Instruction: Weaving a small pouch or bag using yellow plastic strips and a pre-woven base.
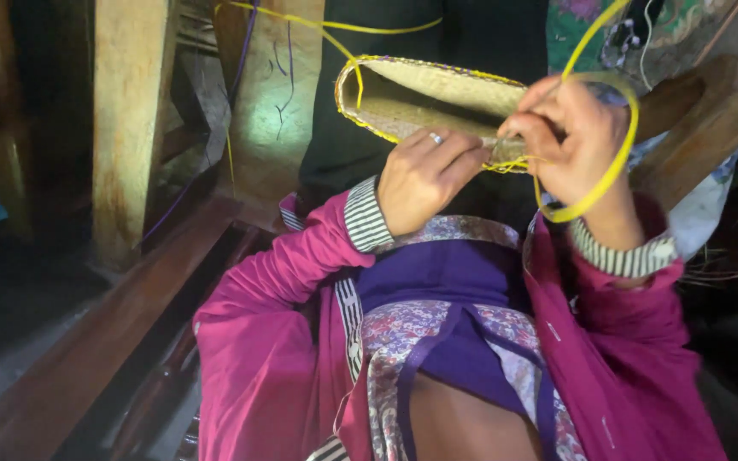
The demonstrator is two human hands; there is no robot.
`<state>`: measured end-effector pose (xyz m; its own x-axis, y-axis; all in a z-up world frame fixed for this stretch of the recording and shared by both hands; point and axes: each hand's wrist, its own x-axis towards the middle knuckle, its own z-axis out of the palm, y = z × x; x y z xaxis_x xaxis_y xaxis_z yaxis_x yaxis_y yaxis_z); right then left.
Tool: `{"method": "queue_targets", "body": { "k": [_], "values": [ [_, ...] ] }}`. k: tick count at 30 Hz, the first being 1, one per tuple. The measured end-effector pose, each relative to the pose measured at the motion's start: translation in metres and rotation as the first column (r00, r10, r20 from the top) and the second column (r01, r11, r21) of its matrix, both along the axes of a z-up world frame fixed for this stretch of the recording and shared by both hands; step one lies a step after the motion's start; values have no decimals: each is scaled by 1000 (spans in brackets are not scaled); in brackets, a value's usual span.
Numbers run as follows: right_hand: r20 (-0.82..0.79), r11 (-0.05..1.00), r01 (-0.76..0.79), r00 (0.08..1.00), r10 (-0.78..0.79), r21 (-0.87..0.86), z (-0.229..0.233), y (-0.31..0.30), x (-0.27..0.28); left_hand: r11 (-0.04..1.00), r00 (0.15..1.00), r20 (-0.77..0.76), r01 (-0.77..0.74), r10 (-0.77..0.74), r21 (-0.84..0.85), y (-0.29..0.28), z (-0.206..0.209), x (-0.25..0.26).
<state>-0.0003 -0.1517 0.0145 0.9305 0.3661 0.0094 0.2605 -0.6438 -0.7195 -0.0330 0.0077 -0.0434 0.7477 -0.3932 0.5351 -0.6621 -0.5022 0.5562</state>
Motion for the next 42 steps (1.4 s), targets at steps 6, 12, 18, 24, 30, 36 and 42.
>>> {"method": "queue_targets", "body": {
  "k": [6, 12, 18, 24, 30, 36, 42],
  "values": [
    [-424, 979, 159, 901, -92, 127, -10, -4, 24, 995, 998, 44, -41, 38, 89, -9, -4, 12],
    [-217, 965, 7, 975, 52, 263, -6, -7, 17, 996, 997, 10, -81, 80, 36, -8, 3, 20],
    [-233, 949, 28, 971, 49, 315, -18, -10, 25, 1000, 989, -146, -4, 9, 31, -11, 1, 25],
    [-283, 995, -77, 958, 55, -68, -30, -9, 52, 992, 992, -65, 112, -108, 58, -7, 2, 47],
    [-549, 987, 114, 835, -35, 111, -51, -10, 72, 959, 925, -308, 265, -224, 98, -3, 2, 75],
    [-648, 978, 166, 760, -47, 123, -67, -11, 67, 967, 911, -394, 196, -118, 164, -10, 0, 72],
    [-507, 901, 261, 861, -54, 347, -59, -7, 48, 963, 870, -488, 191, -76, 191, -4, -8, 69]
  ]
}}
